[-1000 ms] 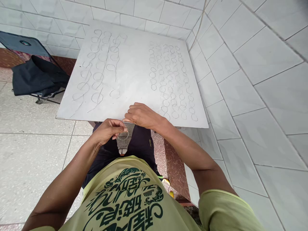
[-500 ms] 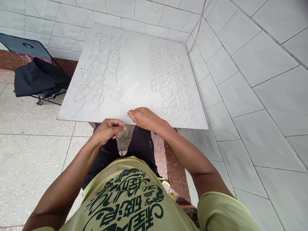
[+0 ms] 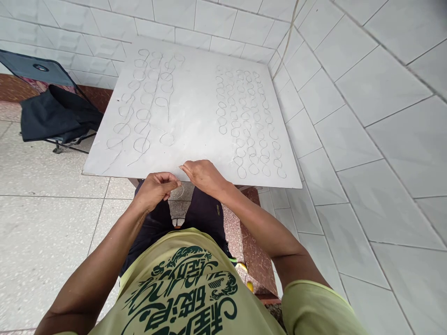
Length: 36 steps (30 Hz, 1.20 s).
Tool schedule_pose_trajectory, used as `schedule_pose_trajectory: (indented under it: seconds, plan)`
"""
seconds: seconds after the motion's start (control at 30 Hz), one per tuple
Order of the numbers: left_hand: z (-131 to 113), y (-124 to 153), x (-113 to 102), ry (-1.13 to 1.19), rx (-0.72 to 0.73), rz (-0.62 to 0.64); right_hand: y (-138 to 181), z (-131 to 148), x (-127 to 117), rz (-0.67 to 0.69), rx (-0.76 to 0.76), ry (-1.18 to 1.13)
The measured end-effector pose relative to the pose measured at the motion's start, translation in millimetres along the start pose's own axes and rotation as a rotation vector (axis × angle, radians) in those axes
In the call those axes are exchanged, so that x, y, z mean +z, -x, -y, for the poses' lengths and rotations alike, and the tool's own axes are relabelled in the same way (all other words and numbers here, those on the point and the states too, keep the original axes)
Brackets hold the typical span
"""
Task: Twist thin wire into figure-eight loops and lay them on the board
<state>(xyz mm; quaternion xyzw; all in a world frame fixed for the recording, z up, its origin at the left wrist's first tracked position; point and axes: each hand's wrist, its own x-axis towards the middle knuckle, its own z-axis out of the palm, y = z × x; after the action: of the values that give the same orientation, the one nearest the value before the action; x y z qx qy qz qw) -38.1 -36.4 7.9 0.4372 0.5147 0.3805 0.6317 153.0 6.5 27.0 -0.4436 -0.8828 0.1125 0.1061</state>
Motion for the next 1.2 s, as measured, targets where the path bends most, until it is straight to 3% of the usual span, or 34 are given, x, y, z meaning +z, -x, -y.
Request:
schedule_pose_trajectory:
  seconds: [0.2, 0.33, 0.6, 0.77, 1.07, 1.2]
  plan:
    - [3, -3, 1, 0.085, 0.016, -0.114, -1, 10, 8, -0.016, 0.157, -0.031]
    - [5, -4, 1, 0.142, -0.005, -0.177, 0, 12, 13, -0.052, 0.141, -0.208]
    - [7, 1, -9, 0.135, -0.107, -0.027, 2, 8, 19, -0.078, 0.141, -0.641]
    - [4, 2, -8, 0.140, -0.104, -0.030, -1, 14, 20, -0.065, 0.273, -0.773]
    - [-13, 8, -13, 0.064, -0.088, 0.013, 12, -16, -25, -0.004, 0.153, -0.756]
    - [-9, 8, -8, -0.061, 0.013, -0.027, 13, -20, -26, 0.049, 0.156, -0.693]
